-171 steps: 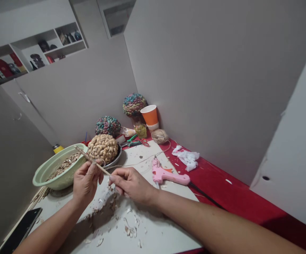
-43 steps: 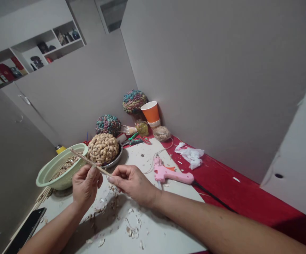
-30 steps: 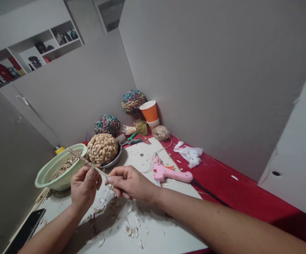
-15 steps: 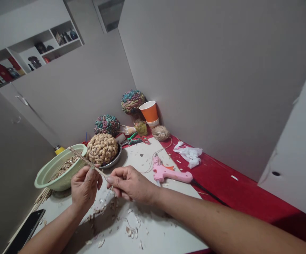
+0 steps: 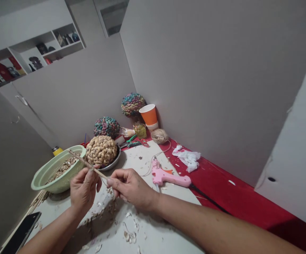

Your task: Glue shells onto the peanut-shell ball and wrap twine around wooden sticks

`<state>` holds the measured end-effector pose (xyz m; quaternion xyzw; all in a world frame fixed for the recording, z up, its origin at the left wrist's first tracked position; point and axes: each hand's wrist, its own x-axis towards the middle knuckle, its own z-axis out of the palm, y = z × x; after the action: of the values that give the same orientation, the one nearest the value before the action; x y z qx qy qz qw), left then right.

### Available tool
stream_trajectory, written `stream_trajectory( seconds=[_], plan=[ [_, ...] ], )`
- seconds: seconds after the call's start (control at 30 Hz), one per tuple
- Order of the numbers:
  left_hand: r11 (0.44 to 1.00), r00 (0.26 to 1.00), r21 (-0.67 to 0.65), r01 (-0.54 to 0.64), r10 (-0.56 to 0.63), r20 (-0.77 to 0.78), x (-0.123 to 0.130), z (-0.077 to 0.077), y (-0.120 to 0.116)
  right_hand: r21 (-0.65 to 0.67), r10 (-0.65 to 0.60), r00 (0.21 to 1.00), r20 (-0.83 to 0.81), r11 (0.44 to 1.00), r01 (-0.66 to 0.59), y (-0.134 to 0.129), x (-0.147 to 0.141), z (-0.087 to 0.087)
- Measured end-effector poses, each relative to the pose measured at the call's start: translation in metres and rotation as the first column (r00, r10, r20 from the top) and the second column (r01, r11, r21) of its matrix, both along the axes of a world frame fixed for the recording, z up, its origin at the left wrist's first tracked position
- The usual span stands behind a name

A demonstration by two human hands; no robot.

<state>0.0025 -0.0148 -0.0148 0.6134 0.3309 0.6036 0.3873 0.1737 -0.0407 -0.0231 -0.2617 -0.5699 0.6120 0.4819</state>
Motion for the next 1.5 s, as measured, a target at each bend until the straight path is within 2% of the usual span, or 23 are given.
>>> stream_trajectory(
  seconds=[0.13,0.27,0.37,0.47,0.7,0.77,0.9,0.97,1.1,1.27,1.33,1.43,1.5],
  plan=[
    [1.0,1.0,0.001,0.012,-0.012,0.011,-0.0015,-0.001,-0.0002,-0.018,0.073,0.997,-0.015,0.997,-0.074,0.001,-0.0004,-0.0003],
    [1.0,1.0,-0.004,0.021,-0.021,0.016,-0.0034,-0.0031,0.0021,0.043,-0.058,0.998,-0.019,0.997,0.059,-0.0001,-0.001,0.0001],
    [1.0,1.0,-0.006,0.026,-0.026,0.013,-0.0036,-0.0037,0.0028,0.075,-0.099,0.995,-0.009,0.992,0.099,-0.0016,-0.0011,0.0004],
    [1.0,0.999,0.0,0.03,-0.03,0.011,-0.0031,-0.0031,0.0016,0.047,-0.066,0.998,-0.001,0.997,0.066,-0.0019,-0.001,0.0001],
    [1.0,1.0,0.01,0.02,-0.02,0.006,-0.0027,-0.0017,-0.0015,-0.038,0.114,0.993,-0.02,0.993,-0.115,0.0008,0.0001,-0.0004],
    [1.0,1.0,0.012,0.011,-0.011,0.007,-0.0024,-0.0018,-0.0009,-0.026,0.085,0.996,-0.022,0.996,-0.085,0.0002,-0.0001,0.0001],
    [1.0,1.0,0.013,0.003,-0.003,0.006,-0.0009,-0.0015,0.0008,0.031,-0.066,0.998,0.005,0.997,0.066,-0.0028,-0.0011,0.003],
    [1.0,1.0,0.013,0.013,-0.013,0.004,-0.0004,-0.0008,0.0011,0.03,-0.082,0.997,0.014,0.996,0.082,-0.0036,-0.0011,0.0042],
    [0.999,0.999,0.012,0.049,-0.049,-0.001,-0.0009,0.0005,0.0001,-0.026,-0.003,1.0,0.01,1.0,0.003,-0.0019,0.0001,0.0031],
    [0.999,0.999,0.008,0.052,-0.052,0.002,-0.0021,-0.0001,-0.0009,-0.022,0.146,0.989,-0.015,0.989,-0.146,0.0001,0.0009,-0.0001],
    [0.999,0.999,0.008,0.037,-0.038,0.005,-0.0022,-0.0005,0.0,-0.014,0.1,0.995,-0.012,0.995,-0.1,-0.0004,0.0003,0.0001],
    [0.999,0.999,0.008,0.033,-0.033,0.012,-0.0024,-0.0007,0.002,0.028,-0.049,0.999,-0.012,0.998,0.05,-0.0013,-0.0007,0.0011],
    [0.999,0.999,0.01,0.047,-0.047,0.018,-0.0025,-0.0007,0.0028,0.046,-0.086,0.996,-0.017,0.995,0.086,-0.0015,-0.0007,0.0015]
  ],
)
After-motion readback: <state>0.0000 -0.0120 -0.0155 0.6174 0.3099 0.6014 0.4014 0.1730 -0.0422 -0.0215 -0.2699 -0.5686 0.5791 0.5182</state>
